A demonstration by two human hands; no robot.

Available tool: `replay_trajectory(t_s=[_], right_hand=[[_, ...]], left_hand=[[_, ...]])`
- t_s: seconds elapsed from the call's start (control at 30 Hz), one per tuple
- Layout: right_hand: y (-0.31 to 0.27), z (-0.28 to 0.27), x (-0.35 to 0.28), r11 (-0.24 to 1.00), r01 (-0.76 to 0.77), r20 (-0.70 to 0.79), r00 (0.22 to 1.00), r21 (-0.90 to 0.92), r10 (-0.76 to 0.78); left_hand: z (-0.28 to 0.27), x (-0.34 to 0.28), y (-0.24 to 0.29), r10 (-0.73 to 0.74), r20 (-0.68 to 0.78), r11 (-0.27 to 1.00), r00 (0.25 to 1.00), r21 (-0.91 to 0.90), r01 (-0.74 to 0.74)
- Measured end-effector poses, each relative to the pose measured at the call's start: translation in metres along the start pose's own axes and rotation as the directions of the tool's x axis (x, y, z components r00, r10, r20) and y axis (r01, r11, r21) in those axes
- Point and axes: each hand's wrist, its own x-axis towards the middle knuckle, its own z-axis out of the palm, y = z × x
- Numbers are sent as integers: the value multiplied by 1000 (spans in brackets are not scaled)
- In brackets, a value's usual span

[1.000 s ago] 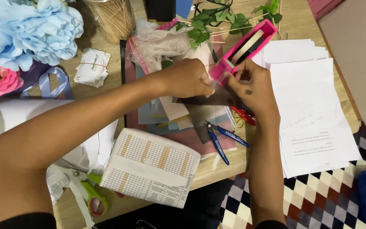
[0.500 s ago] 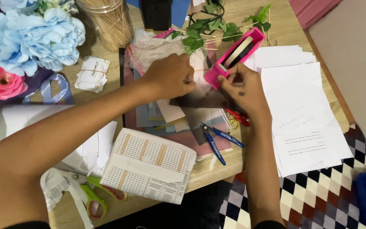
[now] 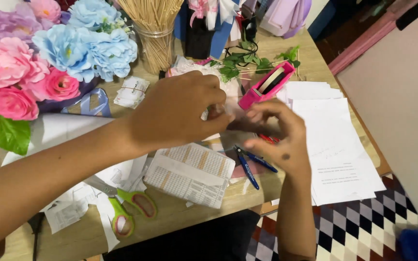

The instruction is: The person wraps a small rectangular package with white paper featuring a grid pattern. They use a pink tape dispenser to apply clear tape to secure the paper, folding the edges and pressing them down to seal the package.

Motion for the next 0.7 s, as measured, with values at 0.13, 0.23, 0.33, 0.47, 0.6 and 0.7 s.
replay_trajectory(t_s=[0.13,0.23,0.33,0.47,0.6,0.7], right_hand=[[-73,26,-13,987,15,-46,999,-160,-23],[-98,32,-28,982,81,-136,985,-169,-105],[-113,28,-40,995,63,-140,989,84,-51],[-126,28,-54,996,67,-241,969,51,-53],[-134,32,-43,982,131,-338,938,137,-78],[-124,31,-36,927,164,-268,961,338,-72]], left_hand=[[-14,-29,37,59,-58,997,997,46,-57],[-23,-52,58,378,-269,888,886,376,-265],[-44,-72,82,469,-266,781,842,570,-255],[-62,-100,112,438,-238,683,867,715,-149],[-69,-117,121,377,-336,743,863,666,-66],[-80,-119,123,-51,-35,996,998,71,54]])
